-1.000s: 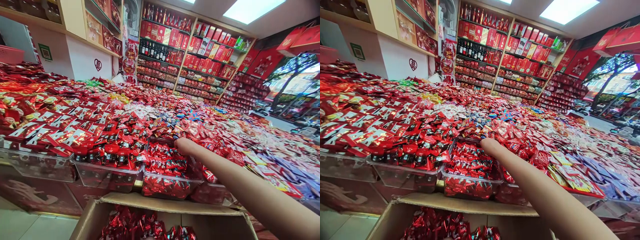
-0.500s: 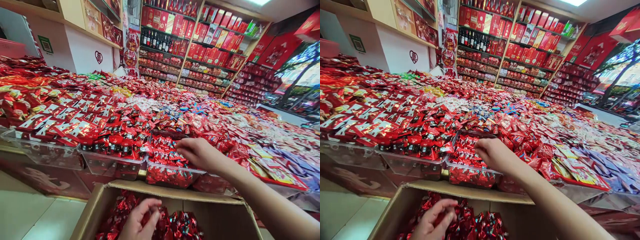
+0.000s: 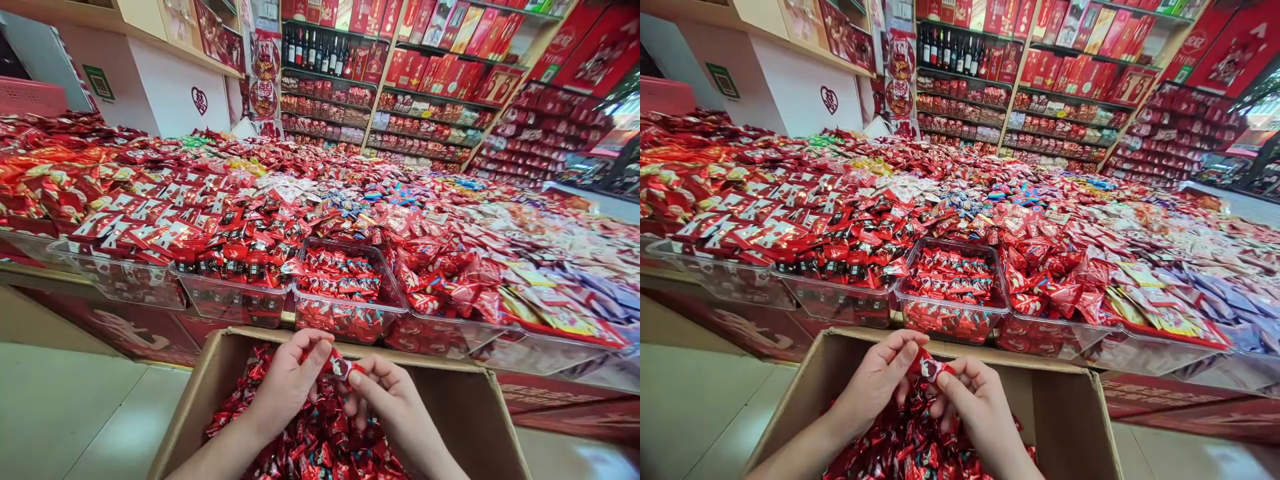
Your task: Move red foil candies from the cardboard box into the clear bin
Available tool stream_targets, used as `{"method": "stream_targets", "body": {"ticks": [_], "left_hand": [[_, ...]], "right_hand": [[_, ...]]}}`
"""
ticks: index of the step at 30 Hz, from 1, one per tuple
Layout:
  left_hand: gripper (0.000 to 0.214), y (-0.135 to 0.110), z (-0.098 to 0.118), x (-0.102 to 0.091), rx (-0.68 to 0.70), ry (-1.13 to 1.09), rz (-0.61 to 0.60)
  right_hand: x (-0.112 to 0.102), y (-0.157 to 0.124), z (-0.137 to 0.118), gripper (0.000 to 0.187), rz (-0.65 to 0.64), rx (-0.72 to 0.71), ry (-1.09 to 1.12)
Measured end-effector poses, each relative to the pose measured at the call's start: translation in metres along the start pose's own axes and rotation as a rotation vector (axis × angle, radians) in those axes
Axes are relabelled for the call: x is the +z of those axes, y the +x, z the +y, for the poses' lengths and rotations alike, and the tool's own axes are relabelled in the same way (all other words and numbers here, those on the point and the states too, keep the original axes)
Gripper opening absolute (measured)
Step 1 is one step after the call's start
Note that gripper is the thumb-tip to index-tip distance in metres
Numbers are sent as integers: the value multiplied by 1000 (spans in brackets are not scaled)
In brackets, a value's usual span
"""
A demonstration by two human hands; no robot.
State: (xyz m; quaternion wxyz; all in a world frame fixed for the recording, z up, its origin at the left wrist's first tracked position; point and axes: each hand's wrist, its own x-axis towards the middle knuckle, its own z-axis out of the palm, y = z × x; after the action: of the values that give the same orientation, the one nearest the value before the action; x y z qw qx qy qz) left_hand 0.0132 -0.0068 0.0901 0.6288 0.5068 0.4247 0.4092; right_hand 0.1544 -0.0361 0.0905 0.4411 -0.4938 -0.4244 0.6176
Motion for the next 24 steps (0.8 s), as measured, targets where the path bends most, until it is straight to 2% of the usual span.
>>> {"method": "stream_targets", "body": {"ticks": [3, 8, 10, 12, 15, 17, 20, 24], "left_hand": [[22, -2, -4, -2, -11, 56, -43], [20, -5, -12, -4, -12, 28, 35], [20, -7, -15, -6, -23, 4, 31], [21, -9, -17, -11, -26, -18, -2], [22, -11, -21, -20, -24, 10, -27], [22, -9, -27, -27, -21, 62, -10], [23, -4, -42, -33, -46, 74, 38], [28, 4, -63, -39, -92, 30, 170]], "right_hand": [[-3, -1, 3, 27, -16, -19, 16], [5, -4, 14, 25, 10, -84, -43], [5, -7, 12, 25, 37, -130, -123], [-1, -9, -1, 22, 78, -246, -308], [-17, -1, -41, 18, 179, -490, -636], [-25, 19, -74, 18, 220, -569, -801], [-24, 71, -109, 20, 100, -530, -1018], [0, 147, -117, 22, -123, -367, -1266]]}}
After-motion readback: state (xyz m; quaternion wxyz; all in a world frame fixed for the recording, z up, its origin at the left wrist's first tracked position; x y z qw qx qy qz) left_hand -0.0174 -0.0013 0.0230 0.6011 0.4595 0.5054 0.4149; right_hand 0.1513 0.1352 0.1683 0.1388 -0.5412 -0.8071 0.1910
